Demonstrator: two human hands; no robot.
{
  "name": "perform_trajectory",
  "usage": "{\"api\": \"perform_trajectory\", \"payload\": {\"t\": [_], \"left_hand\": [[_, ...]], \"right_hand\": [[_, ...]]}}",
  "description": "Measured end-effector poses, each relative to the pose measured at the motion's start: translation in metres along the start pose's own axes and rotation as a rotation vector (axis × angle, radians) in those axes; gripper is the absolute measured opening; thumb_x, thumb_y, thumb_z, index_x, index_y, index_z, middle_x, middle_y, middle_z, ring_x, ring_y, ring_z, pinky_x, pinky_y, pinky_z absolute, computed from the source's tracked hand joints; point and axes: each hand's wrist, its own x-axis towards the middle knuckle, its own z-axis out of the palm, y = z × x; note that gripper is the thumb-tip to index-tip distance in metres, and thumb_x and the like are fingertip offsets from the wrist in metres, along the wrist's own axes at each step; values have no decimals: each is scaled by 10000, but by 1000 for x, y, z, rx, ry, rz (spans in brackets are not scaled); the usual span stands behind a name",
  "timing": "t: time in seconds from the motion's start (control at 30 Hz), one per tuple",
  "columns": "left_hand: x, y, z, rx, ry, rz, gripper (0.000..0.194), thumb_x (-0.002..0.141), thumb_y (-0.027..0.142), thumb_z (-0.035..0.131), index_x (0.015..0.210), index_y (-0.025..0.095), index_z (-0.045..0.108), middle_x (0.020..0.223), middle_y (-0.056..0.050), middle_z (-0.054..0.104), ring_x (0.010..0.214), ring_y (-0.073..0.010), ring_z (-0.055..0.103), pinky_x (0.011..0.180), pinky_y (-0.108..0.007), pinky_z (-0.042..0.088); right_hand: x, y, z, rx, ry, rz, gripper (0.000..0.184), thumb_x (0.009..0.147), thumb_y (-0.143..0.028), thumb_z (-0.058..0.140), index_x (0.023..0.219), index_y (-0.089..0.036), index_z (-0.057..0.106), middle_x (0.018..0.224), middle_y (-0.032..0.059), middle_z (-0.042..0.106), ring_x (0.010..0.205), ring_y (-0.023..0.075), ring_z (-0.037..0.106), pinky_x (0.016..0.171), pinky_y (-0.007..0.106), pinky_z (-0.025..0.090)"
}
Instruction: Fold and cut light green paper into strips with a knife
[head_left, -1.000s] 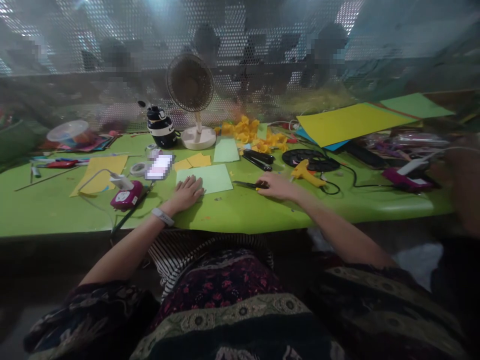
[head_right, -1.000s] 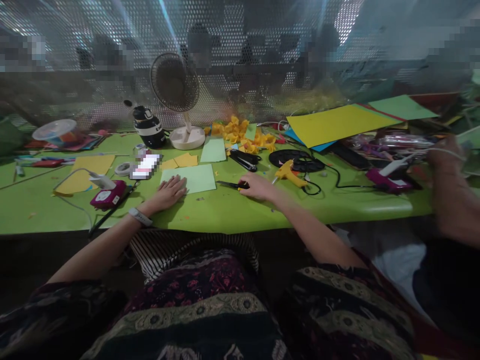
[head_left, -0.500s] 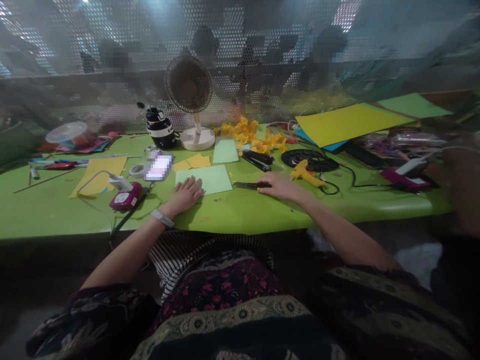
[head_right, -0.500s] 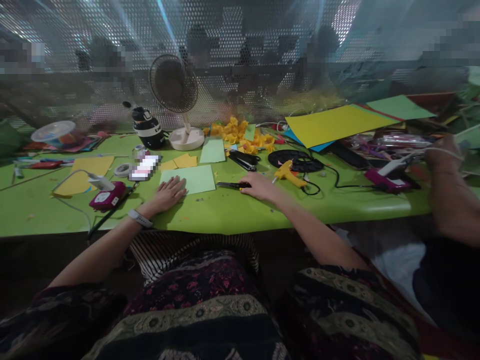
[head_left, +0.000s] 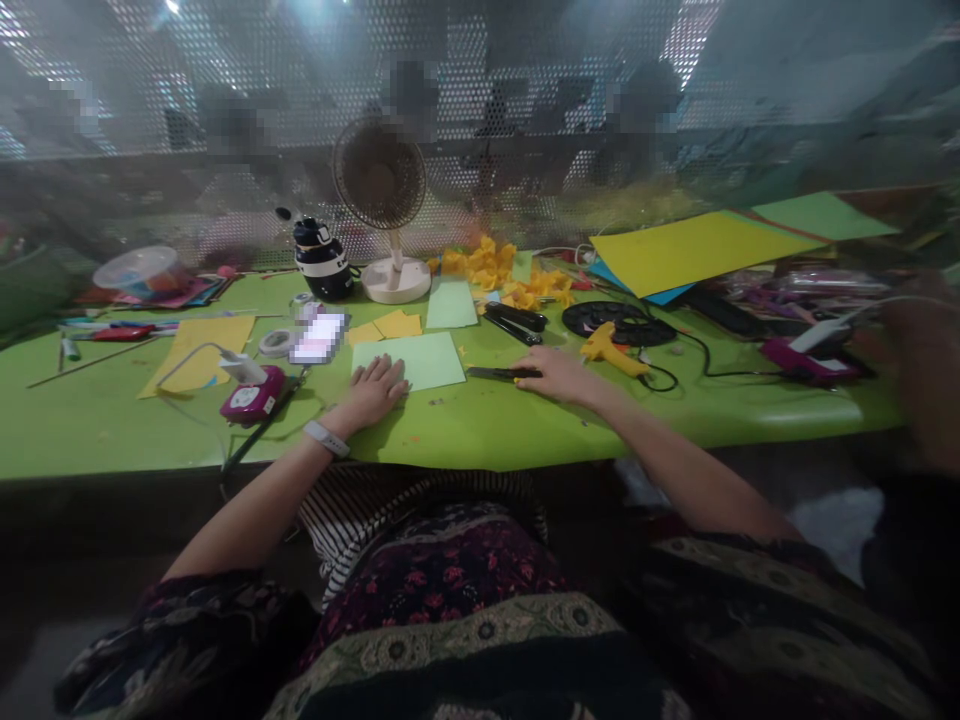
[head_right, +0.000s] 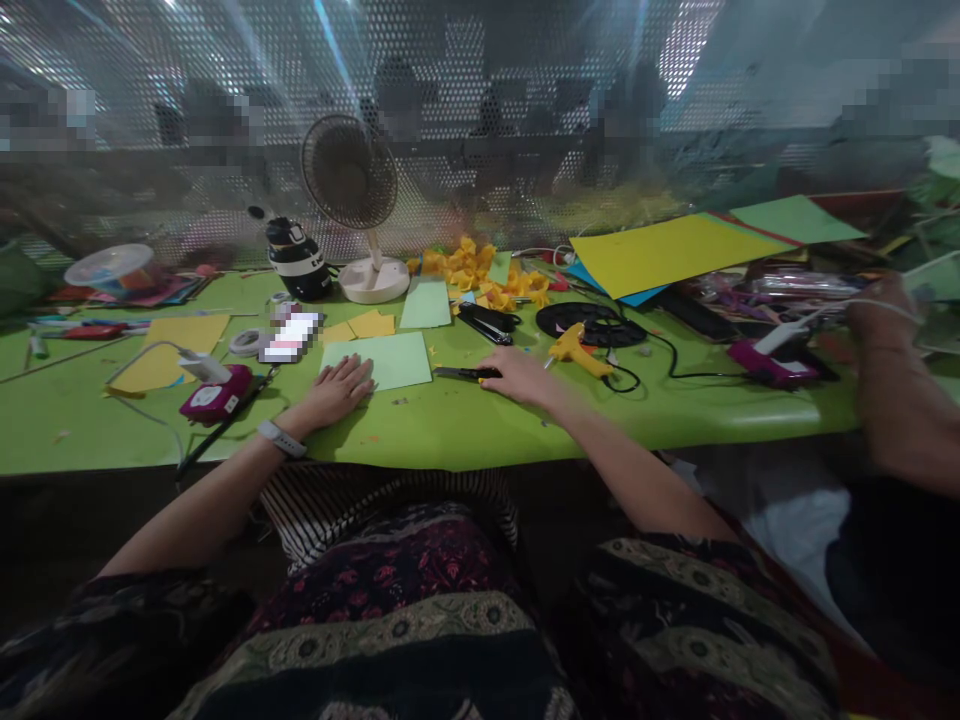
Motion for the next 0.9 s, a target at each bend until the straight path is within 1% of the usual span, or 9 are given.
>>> {"api": "perform_trajectory", "payload": {"t": [0.13,0.3,0.4,0.5,0.6,0.7,0.8,0.9], "left_hand": [[0,1,0,1,3,-2,641,1099,460,280,1686,208,327,1773,-117,238,1640,-313,212,1309,-535,197],[-1,4,-4,3,-28,-17,652,1102,454,269,1691,178,316,1778,-125,206,1645,-315,183,1316,-531,177],[-2,6,-7,-2,-37,-16,656,1103,463,266,1694,182,309,1779,-121,202,1644,-315,185,1315,-533,179],[-2,6,-7,-3,-34,-11,656,1102,466,266,1695,188,307,1779,-119,205,1643,-319,187,1315,-536,178],[-3,6,-6,14,-16,-11,644,1100,456,269,1693,210,316,1773,-115,230,1638,-324,209,1307,-551,208],[-3,6,-6,49,-25,-13,641,1105,452,253,1699,215,298,1777,-106,224,1640,-305,206,1308,-525,220],[-3,7,-8,57,-46,-21,644,1112,461,234,1704,213,281,1785,-93,202,1647,-288,181,1317,-494,197],[-4,9,-10,47,-60,-33,645,1115,456,231,1705,199,279,1787,-98,191,1650,-288,168,1322,-494,175]], "right_hand": [[0,1,1,-7,-15,14,375,978,-321,671,1322,-207,764,1237,158,720,1130,327,668,948,422,526],[0,0,3,9,-14,-9,378,989,-343,655,1334,-228,756,1250,141,719,1155,318,657,969,427,525],[0,1,3,2,-10,-17,369,988,-329,654,1330,-236,758,1253,132,721,1157,311,656,980,427,522],[-1,3,4,-6,4,-2,375,982,-330,667,1328,-219,761,1241,148,721,1133,320,664,957,432,528],[-2,3,4,3,10,-8,376,979,-331,676,1322,-206,766,1224,156,724,1125,322,668,928,423,532],[-2,3,4,14,16,-41,358,985,-332,673,1308,-218,774,1194,146,732,1101,318,669,899,422,533],[-1,3,5,23,33,-62,338,982,-332,681,1289,-233,783,1166,135,736,1075,313,668,889,422,527],[3,3,8,29,47,-73,334,977,-345,693,1280,-241,788,1164,126,736,1072,301,667,902,408,516]]}}
